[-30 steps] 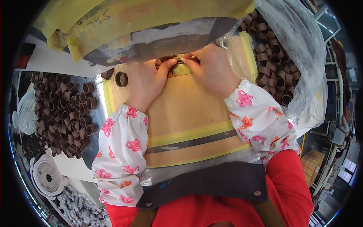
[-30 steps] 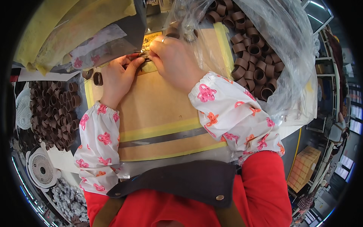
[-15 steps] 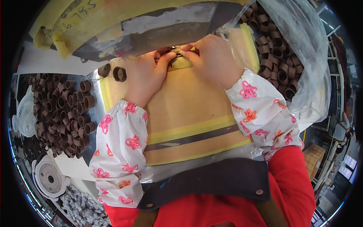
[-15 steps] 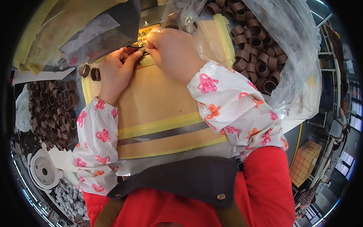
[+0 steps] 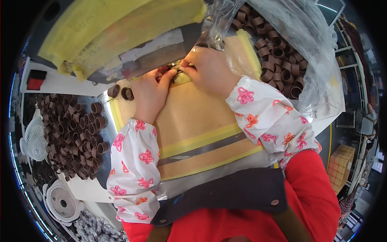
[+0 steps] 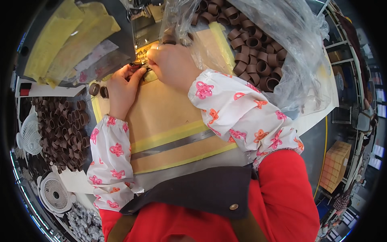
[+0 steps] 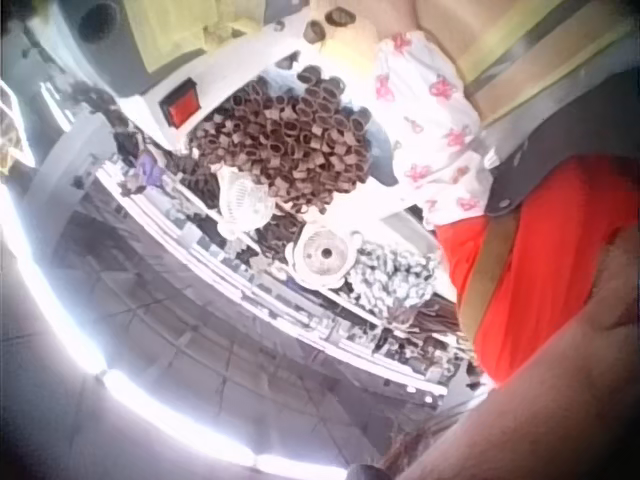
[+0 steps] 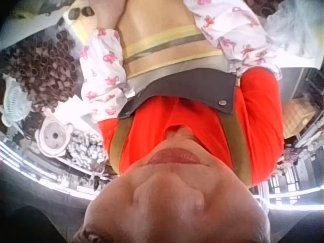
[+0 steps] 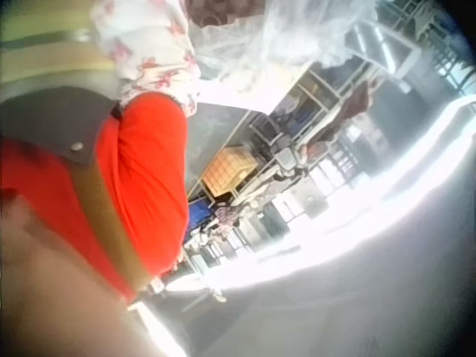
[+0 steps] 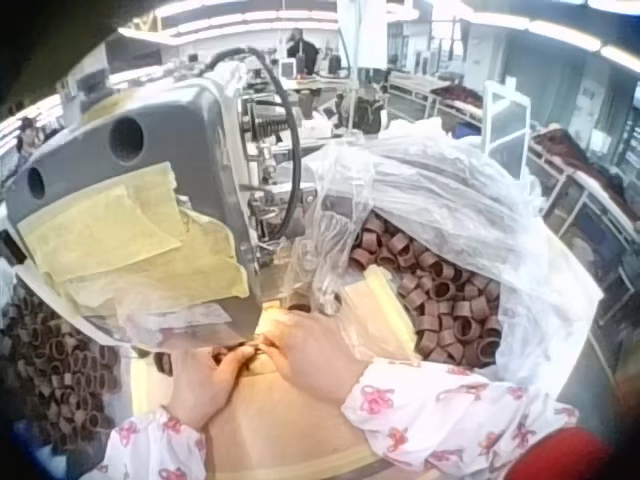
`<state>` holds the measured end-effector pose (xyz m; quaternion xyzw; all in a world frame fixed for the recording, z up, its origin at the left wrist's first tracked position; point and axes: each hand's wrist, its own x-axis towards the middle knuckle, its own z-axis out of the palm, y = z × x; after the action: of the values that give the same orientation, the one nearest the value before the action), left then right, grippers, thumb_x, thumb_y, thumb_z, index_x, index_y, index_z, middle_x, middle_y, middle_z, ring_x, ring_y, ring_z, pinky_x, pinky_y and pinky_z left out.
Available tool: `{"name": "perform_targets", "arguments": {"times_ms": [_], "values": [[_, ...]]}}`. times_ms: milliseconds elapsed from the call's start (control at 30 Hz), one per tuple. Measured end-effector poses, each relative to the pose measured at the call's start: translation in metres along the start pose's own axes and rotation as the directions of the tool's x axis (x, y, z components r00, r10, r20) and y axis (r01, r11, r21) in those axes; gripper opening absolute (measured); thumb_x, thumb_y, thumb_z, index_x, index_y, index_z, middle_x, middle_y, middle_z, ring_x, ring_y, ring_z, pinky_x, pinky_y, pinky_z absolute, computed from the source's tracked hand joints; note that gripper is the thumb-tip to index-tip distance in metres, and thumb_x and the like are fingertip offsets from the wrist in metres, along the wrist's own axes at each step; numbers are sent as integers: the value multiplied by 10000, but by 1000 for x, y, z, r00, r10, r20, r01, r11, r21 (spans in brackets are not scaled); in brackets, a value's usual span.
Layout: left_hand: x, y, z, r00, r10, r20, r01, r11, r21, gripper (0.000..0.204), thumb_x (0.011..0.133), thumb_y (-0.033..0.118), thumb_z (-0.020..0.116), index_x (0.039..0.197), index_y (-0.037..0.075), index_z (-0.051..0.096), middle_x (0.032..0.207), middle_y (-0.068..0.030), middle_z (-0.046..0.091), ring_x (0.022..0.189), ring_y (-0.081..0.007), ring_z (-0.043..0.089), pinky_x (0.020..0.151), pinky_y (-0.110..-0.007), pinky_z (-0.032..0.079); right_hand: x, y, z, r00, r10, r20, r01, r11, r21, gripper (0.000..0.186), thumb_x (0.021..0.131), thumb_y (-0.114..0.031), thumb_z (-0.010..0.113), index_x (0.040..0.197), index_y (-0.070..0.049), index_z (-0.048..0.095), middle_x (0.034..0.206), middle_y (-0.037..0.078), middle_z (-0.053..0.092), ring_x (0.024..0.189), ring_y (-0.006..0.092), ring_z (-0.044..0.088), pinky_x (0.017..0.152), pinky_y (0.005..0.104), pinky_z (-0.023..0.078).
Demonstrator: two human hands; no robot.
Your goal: Using an industrial press machine to process small brown leather loop components.
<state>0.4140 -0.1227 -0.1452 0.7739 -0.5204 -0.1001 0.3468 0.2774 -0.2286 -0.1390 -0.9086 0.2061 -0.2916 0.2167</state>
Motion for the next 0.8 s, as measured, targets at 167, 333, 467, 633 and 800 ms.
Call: {"name": "perform_targets", "arguments": {"times_ms": [167,333,467,633,800], "values": [[-9,13,-2,964,215,-156,-182,962,204,211,806,219,615,711,32,589,563,-47,539,521,-184,507,666,-290,405,-5,2,3,999,-54,5,53,992,114,126,722,-131,625,758,-35,553,743,107,566,667,297,558,580,376,432],[-48,-13,-38,934,288,-209,-200,911,361,244,789,179,623,602,68,513,541,-38,509,522,-203,490,802,-346,329,-9,-6,-30,997,-18,-80,20,999,32,131,755,-169,605,767,-47,559,744,109,577,706,296,580,603,381,445],[-61,-44,-74,976,137,-171,-57,914,403,182,793,181,622,655,77,568,556,-21,521,536,-191,493,835,-348,308,9,48,-96,980,165,-112,-199,848,-492,143,782,-198,579,854,-75,591,726,117,625,684,317,602,606,397,477],[-51,-12,-86,936,229,-266,-122,923,366,106,788,183,627,821,86,655,759,-33,599,754,-186,550,851,-339,298,25,75,-116,950,286,-128,-295,675,-676,203,769,-229,606,944,-127,623,761,110,640,730,318,607,632,416,483],[-40,17,-45,922,378,-88,-319,867,384,203,769,113,589,948,19,611,926,-142,579,857,-297,513,803,-396,368,36,73,-86,994,95,-62,-113,780,-616,171,751,-221,612,868,-98,622,762,104,629,718,312,609,625,415,482]]}}
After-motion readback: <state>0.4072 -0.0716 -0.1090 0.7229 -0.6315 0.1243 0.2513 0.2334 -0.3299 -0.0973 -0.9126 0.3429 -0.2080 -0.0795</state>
